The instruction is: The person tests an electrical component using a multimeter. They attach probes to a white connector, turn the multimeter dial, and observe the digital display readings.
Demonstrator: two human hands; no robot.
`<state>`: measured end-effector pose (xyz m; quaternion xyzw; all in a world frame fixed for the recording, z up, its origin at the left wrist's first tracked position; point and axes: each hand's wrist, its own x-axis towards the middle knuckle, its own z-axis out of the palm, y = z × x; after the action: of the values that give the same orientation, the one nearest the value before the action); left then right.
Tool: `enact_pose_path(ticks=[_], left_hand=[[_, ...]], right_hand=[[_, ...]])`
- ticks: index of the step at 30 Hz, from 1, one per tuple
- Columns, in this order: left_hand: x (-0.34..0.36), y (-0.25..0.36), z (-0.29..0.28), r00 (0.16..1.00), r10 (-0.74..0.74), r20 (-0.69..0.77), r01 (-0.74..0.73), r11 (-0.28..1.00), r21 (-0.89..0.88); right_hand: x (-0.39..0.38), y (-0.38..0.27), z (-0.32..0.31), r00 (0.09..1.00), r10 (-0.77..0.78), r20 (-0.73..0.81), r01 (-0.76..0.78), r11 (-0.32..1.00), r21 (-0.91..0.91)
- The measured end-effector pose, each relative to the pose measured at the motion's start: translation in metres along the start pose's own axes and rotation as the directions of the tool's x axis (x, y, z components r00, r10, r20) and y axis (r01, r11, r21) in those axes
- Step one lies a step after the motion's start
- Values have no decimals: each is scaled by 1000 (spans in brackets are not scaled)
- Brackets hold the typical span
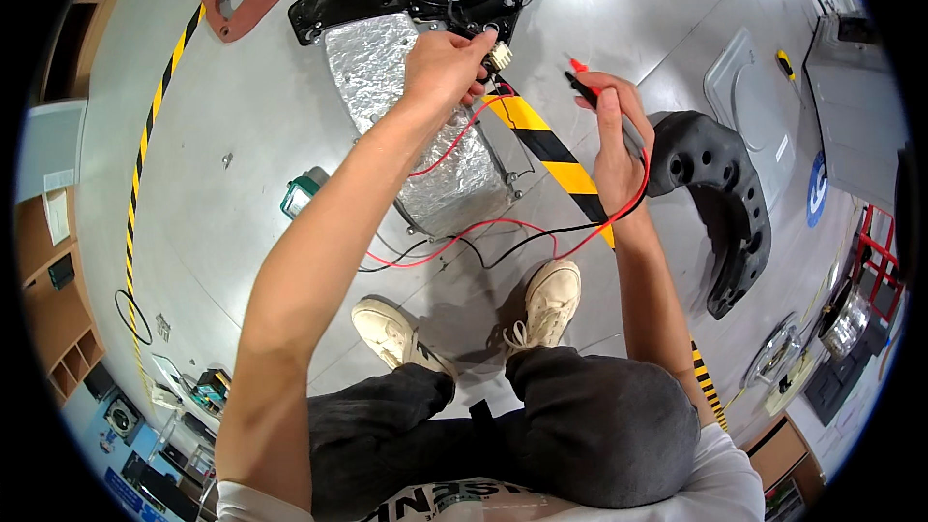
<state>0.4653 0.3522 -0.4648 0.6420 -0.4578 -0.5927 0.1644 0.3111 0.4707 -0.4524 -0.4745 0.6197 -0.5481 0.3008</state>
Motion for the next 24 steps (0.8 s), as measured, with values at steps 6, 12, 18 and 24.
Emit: enact_pose_path(ticks=[6,12,18,24], left_hand=[[24,-8,22,995,64,-81,-55,992,113],[36,4,-12,980,-126,154,180,892,-414],[39,9,-42,949,-93,301,290,632,-719],[40,5,-51,907,-14,420,349,582,-734]], right_hand=[[1,2,4,968,240,78,-251,947,199],[16,2,3,950,302,76,-308,882,356],[38,-16,22,957,272,101,-289,866,407],[48,-26,46,947,284,147,-320,854,410]])
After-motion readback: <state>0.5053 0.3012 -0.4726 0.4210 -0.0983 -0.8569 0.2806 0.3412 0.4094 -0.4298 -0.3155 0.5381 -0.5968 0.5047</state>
